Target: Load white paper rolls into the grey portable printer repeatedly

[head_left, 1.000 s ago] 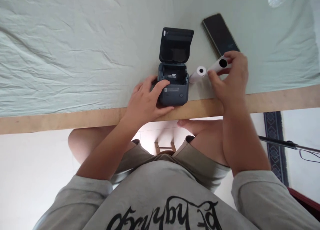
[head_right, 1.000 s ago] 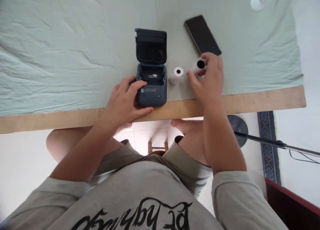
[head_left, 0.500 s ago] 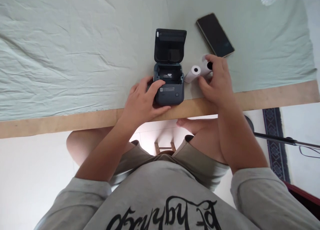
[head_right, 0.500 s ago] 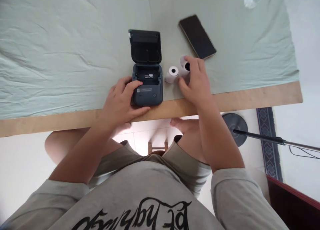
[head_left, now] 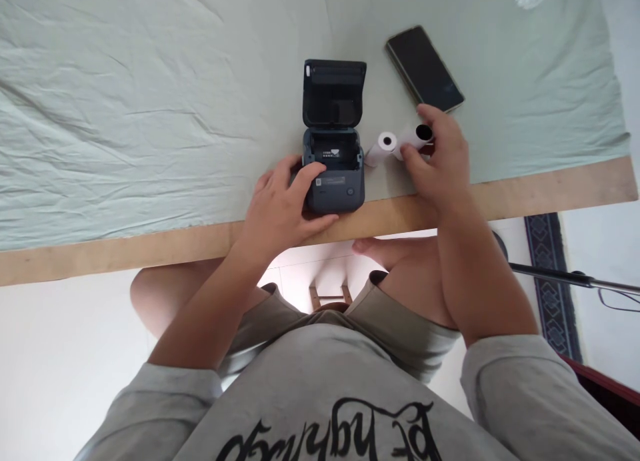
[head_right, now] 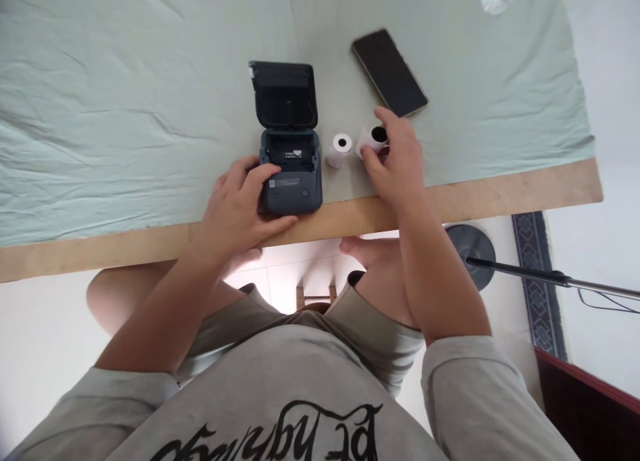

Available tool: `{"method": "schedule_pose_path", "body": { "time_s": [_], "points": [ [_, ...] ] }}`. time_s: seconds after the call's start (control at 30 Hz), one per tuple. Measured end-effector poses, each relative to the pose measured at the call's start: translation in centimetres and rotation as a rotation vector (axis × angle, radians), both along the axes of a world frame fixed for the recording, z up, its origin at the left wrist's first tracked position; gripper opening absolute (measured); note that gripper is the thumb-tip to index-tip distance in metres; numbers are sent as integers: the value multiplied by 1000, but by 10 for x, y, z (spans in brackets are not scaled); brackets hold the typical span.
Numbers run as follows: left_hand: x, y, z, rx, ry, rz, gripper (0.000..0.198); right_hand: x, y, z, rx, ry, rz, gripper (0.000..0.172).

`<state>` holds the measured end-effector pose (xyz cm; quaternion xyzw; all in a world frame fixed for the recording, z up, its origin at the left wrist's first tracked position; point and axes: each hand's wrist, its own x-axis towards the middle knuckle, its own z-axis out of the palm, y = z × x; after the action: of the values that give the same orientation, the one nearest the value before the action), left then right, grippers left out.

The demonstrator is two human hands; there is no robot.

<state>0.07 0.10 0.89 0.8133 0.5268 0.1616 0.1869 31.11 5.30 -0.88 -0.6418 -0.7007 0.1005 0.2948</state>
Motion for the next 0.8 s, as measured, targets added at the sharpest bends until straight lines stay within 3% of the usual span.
{"method": "schedule_pose_path", "body": {
  "time_s": [0.1,0.23,0.37,0.53,0.8],
  "points": [
    [0,0,0,-12,-5,0,78,2,0,-1,-15,9,22,69],
    [0,0,1,-24,0,3,79,3,-2,2,-2,-1,-18,66],
    [1,-1,0,-10,-5,12,78,0,-4,4,-1,15,43,69],
    [1,-1,-1,11,-6,10,79,-9,-8,5,2,-7,61,56],
    [2,-2,1,2,10,3,79,-10,-10,-3,47,15,4,52]
  ]
}}
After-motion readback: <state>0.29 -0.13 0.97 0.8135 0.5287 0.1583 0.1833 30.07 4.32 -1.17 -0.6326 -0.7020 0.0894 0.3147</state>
